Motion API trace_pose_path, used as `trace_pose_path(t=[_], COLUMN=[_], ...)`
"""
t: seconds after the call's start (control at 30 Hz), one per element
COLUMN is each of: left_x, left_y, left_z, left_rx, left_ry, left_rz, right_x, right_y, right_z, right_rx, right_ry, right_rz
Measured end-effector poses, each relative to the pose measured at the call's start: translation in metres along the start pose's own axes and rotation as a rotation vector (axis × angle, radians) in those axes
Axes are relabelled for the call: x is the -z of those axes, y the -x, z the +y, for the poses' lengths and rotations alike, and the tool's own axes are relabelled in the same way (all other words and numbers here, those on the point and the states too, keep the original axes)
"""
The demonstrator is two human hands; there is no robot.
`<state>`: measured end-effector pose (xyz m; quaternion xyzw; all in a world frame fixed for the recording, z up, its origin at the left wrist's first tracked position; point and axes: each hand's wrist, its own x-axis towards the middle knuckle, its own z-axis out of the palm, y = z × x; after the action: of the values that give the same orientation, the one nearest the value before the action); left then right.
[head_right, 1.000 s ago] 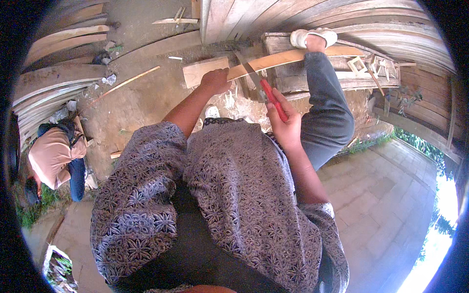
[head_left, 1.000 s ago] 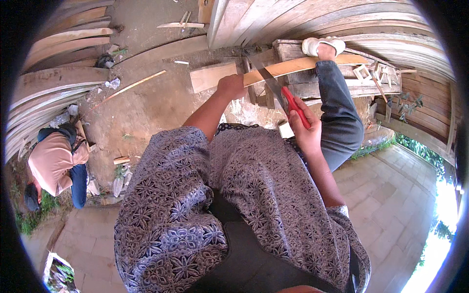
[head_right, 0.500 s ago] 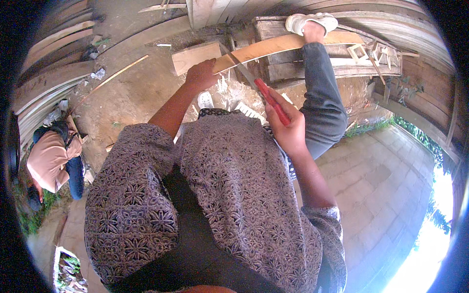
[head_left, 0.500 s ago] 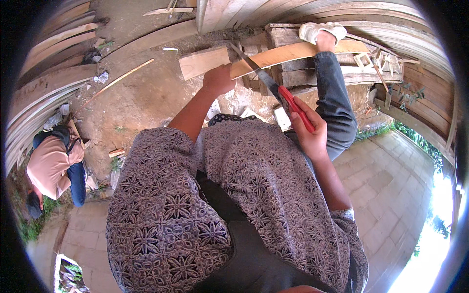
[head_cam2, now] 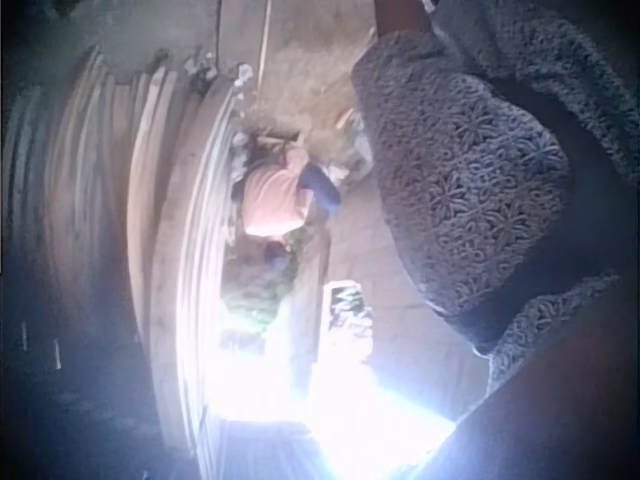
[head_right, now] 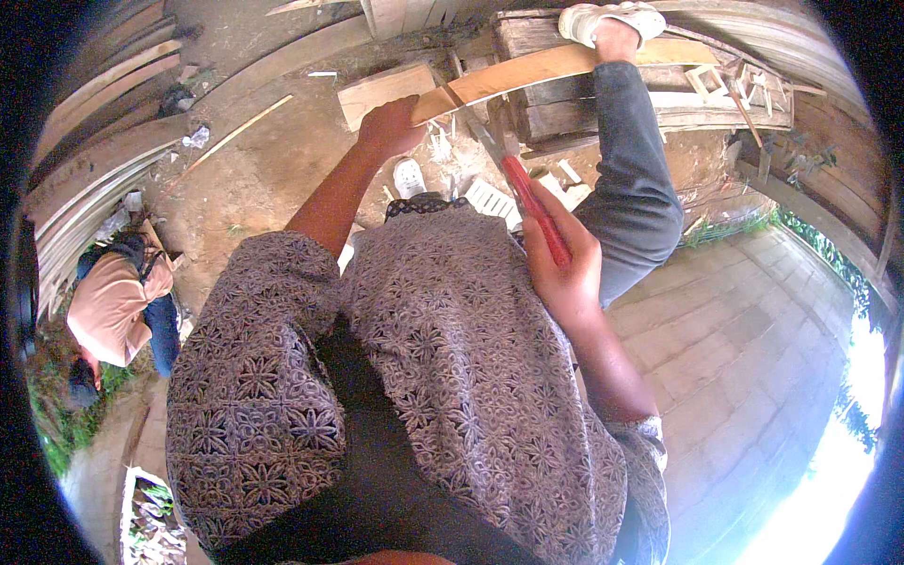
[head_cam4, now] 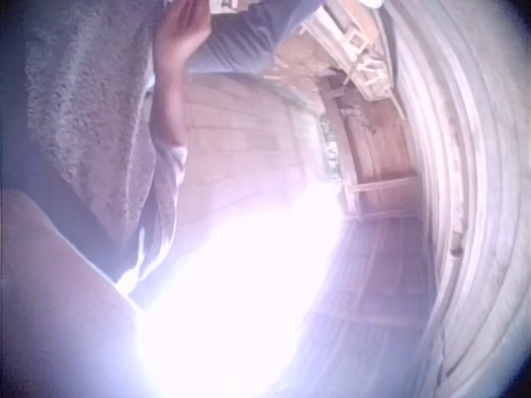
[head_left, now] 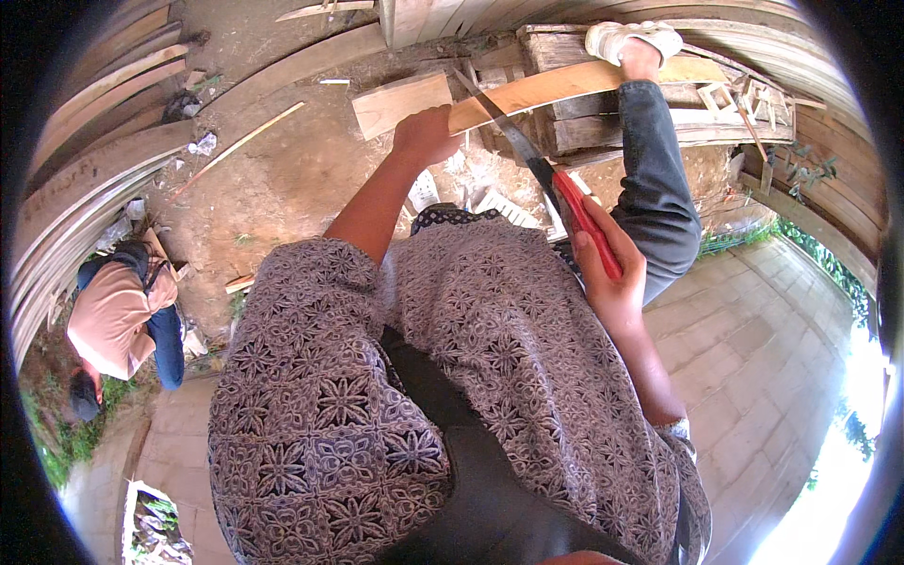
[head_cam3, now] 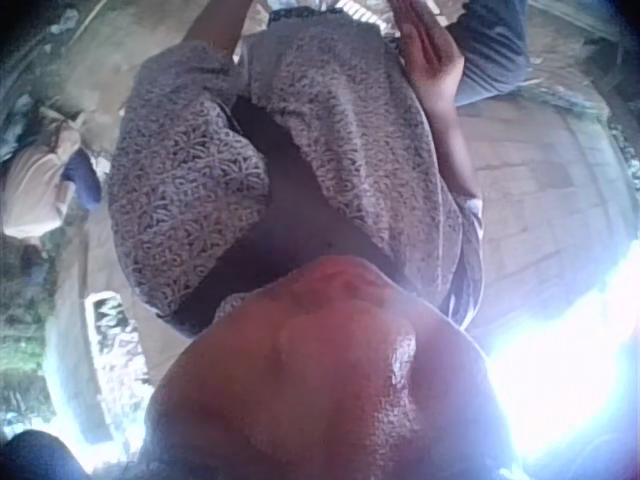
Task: The person assembles a small square wooden frame by fitting four pieces together, then uses a hand saw to cut a longer plank into smaller pieces. They use a hammer to tap the frame pieces into alignment and continue cutting and assembling additional frames.
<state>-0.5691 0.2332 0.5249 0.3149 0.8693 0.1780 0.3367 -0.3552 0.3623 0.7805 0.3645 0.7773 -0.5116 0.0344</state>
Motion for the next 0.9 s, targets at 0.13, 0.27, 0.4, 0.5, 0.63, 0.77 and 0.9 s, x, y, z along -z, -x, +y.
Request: trace_pose_path(t=[0.13,0.27,0.4,0.5,0.63,0.77,0.9], left_x=[0.000,-0.007,-0.012,0.000,-0.012,-0.008,-0.009], left_y=[0.001,-0.002,-0.004,-0.004,-0.008,-0.009,-0.012], left_z=[0.000,-0.003,-0.007,-0.001,-0.005,-0.007,-0.010], left_rx=[0.030,0.016,-0.009,0.009,-0.021,-0.019,-0.001], left_ry=[0.001,-0.014,-0.049,-0.050,-0.055,-0.060,-0.071], left_rz=[-0.026,-0.005,0.090,-0.010,0.042,0.005,-0.028], right_x=[0.009,0.020,0.019,0.015,-0.007,-0.010,0.006], right_y=[0.025,0.035,0.020,0.005,-0.017,-0.016,0.012], right_z=[-0.004,-0.016,-0.023,-0.025,-0.010,0.000,-0.001], right_rx=[0.069,0.090,0.111,0.159,0.128,0.074,0.080], right_ry=[0.084,0.182,0.129,0.119,0.056,0.055,0.103], right_rz=[0.014,0.014,-0.002,-0.024,-0.025,-0.018,0.004])
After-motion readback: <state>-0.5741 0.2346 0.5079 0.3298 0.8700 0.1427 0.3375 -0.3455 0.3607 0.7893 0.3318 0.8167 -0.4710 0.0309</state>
